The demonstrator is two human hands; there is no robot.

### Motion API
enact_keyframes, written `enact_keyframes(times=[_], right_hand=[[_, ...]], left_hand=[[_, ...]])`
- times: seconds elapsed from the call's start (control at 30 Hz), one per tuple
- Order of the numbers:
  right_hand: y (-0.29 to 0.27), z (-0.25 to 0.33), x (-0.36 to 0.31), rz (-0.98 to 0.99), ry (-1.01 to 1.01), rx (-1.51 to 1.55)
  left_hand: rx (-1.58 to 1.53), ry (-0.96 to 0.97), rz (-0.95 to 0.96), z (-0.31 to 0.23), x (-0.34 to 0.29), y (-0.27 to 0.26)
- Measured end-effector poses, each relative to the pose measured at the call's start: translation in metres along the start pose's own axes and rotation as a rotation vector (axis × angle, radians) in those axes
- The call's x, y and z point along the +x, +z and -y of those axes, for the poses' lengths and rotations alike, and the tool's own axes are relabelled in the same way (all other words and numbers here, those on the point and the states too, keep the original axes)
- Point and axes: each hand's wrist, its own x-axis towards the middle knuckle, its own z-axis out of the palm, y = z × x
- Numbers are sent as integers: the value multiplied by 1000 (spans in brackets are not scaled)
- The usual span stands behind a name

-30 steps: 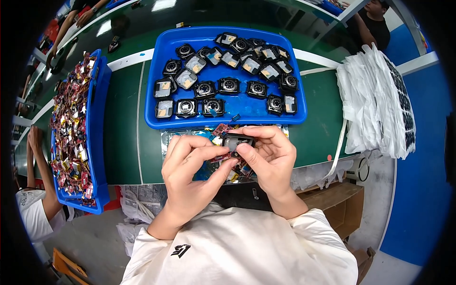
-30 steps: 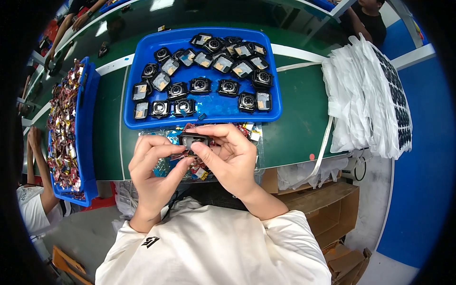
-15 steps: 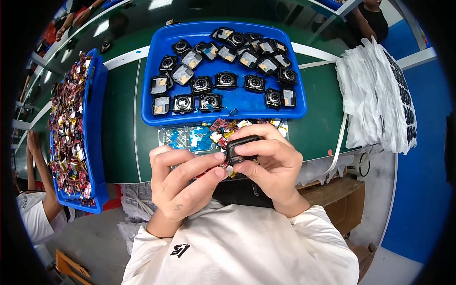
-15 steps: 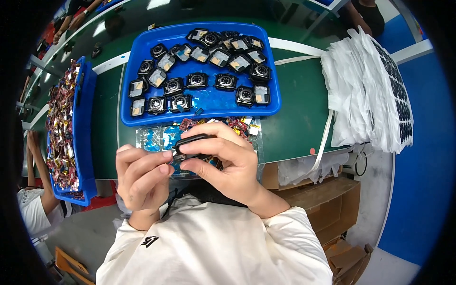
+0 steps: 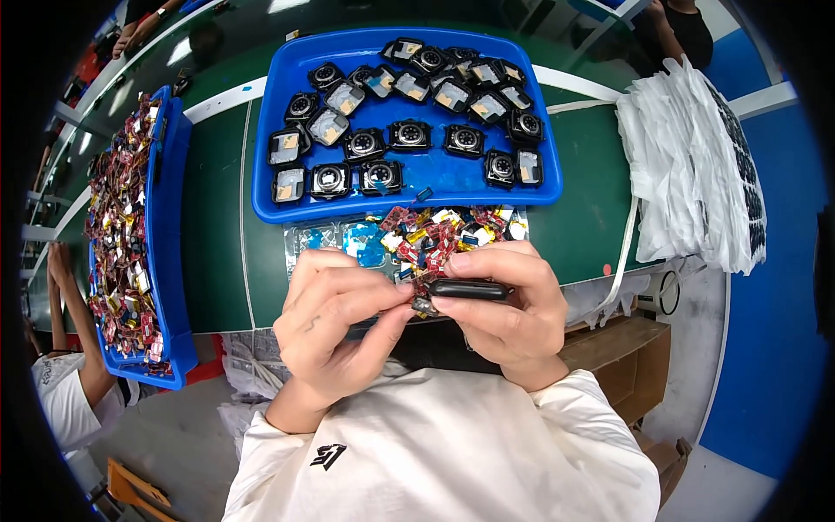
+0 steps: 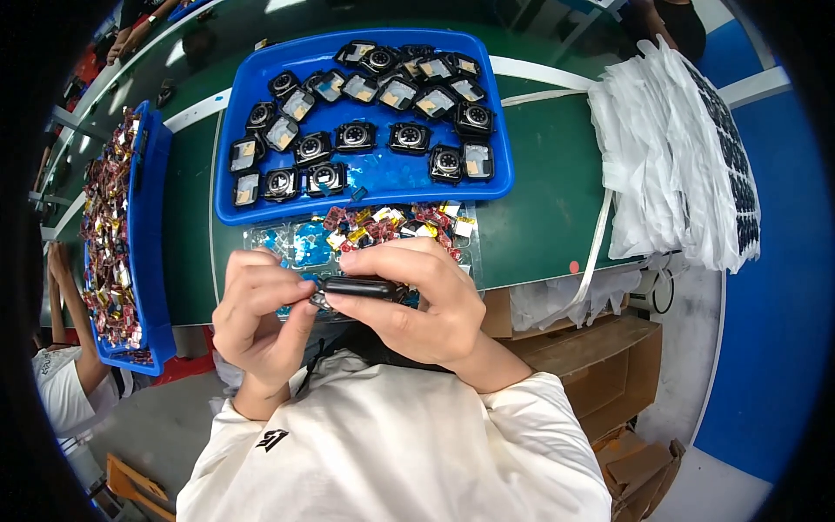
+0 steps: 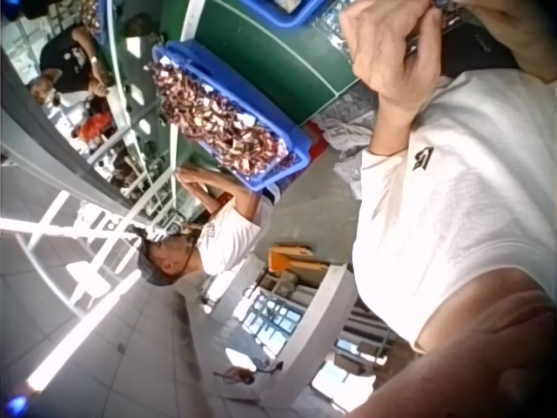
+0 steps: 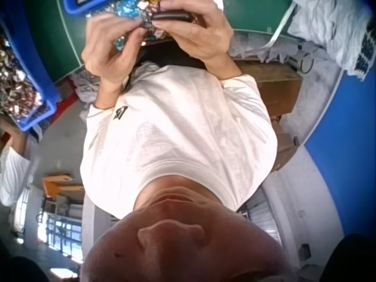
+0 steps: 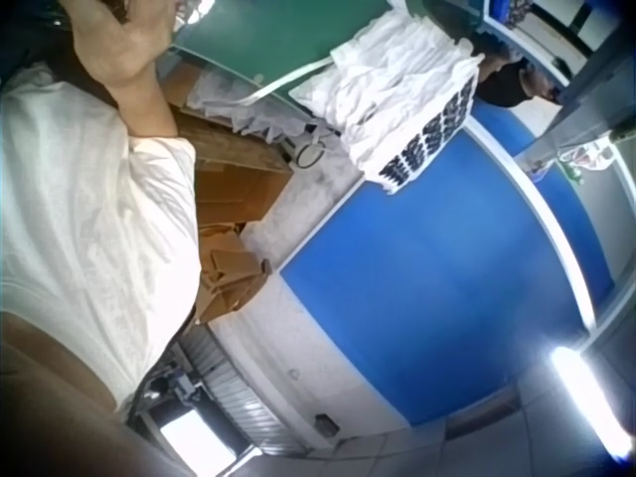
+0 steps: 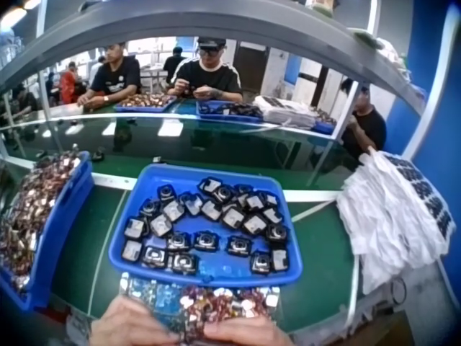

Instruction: Manually assemble small electronic watch or tracker components on a production line.

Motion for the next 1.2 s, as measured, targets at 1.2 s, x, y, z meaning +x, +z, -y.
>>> enact_keyframes(times=[1.2], right_hand=[[1, -4, 9, 130, 377, 397]], left_hand=[[192, 37, -11, 0, 0, 1]])
